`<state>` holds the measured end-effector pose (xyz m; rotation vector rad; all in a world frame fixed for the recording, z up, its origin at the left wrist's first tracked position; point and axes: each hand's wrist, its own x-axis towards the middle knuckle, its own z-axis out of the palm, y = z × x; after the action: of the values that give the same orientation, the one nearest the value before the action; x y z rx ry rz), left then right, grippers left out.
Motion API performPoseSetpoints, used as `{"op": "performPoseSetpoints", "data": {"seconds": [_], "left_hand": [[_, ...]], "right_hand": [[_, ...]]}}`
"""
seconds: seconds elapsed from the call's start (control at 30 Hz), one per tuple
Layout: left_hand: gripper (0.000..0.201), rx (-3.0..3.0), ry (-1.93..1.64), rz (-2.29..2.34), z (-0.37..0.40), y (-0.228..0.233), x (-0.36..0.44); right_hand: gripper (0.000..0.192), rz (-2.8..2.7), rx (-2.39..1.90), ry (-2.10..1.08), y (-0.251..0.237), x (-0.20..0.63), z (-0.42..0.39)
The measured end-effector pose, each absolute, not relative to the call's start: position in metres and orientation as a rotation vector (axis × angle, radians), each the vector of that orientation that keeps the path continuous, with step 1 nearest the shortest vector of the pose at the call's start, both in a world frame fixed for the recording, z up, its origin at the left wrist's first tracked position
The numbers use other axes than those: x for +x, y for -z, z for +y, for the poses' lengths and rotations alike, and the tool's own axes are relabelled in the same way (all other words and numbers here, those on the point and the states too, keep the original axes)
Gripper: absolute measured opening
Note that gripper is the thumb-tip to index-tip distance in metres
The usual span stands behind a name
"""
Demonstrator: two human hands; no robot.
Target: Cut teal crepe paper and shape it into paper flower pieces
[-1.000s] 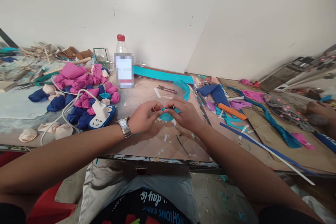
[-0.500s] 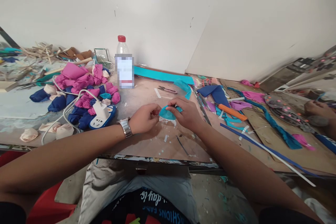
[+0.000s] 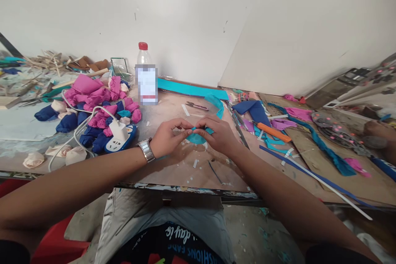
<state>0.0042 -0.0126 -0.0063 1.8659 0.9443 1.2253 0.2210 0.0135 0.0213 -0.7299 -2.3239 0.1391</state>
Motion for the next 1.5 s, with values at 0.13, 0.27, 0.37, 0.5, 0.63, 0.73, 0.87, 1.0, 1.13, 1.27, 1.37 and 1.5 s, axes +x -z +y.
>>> {"op": "performPoseSetpoints", "data": {"seconds": [0.13, 0.27, 0.37, 0.5, 0.63, 0.73, 0.87, 1.0, 1.13, 1.27, 1.37, 1.5], "left_hand": [[0.022, 1.863, -1.25, 0.936, -0.0115, 0.0069, 0.0044], [0.02, 1.888, -1.276, 0.969, -0.0107, 0.0081, 0.0046], [0.02, 1.871, -1.273, 0.964, -0.0104, 0.0086, 0.0038], [0.019, 1.883, -1.253, 0.907, -0.01, 0.0079, 0.0027], [0.023, 1.881, -1.229, 0.88, -0.0102, 0.0062, 0.003], [0.026, 1.848, -1.206, 0.87, -0.0103, 0.0062, 0.0042], [0.028, 1.828, -1.167, 0.829, -0.0098, 0.0085, 0.0054], [0.03, 1.792, -1.159, 0.815, -0.0096, 0.0095, 0.006], [0.03, 1.753, -1.212, 0.825, -0.0087, 0.0085, 0.0066], [0.03, 1.731, -1.25, 0.845, -0.0068, 0.009, 0.0069], [0.031, 1.743, -1.253, 0.87, -0.0059, 0.0096, 0.007], [0.033, 1.744, -1.254, 0.895, -0.0068, 0.0086, 0.0073]], "right_hand": [[0.022, -2.311, -0.728, -0.157, -0.0209, 0.2201, 0.0127], [0.024, -2.3, -0.726, -0.166, -0.0223, 0.2196, 0.0115], [0.024, -2.306, -0.726, -0.162, -0.0229, 0.2197, 0.0111], [0.028, -2.288, -0.713, -0.119, -0.0223, 0.2199, 0.0113], [0.031, -2.263, -0.707, -0.109, -0.022, 0.2203, 0.0116], [0.031, -2.257, -0.705, -0.123, -0.022, 0.2207, 0.0117], [0.029, -2.269, -0.692, -0.149, -0.022, 0.2204, 0.0109], [0.027, -2.278, -0.7, -0.166, -0.0224, 0.2203, 0.0092], [0.017, -2.27, -0.703, -0.144, -0.0246, 0.22, 0.0067], [0.011, -2.261, -0.71, -0.131, -0.0272, 0.2189, 0.0046], [0.011, -2.262, -0.719, -0.129, -0.0278, 0.2186, 0.0042], [0.011, -2.252, -0.719, -0.114, -0.0271, 0.2186, 0.0048]]}}
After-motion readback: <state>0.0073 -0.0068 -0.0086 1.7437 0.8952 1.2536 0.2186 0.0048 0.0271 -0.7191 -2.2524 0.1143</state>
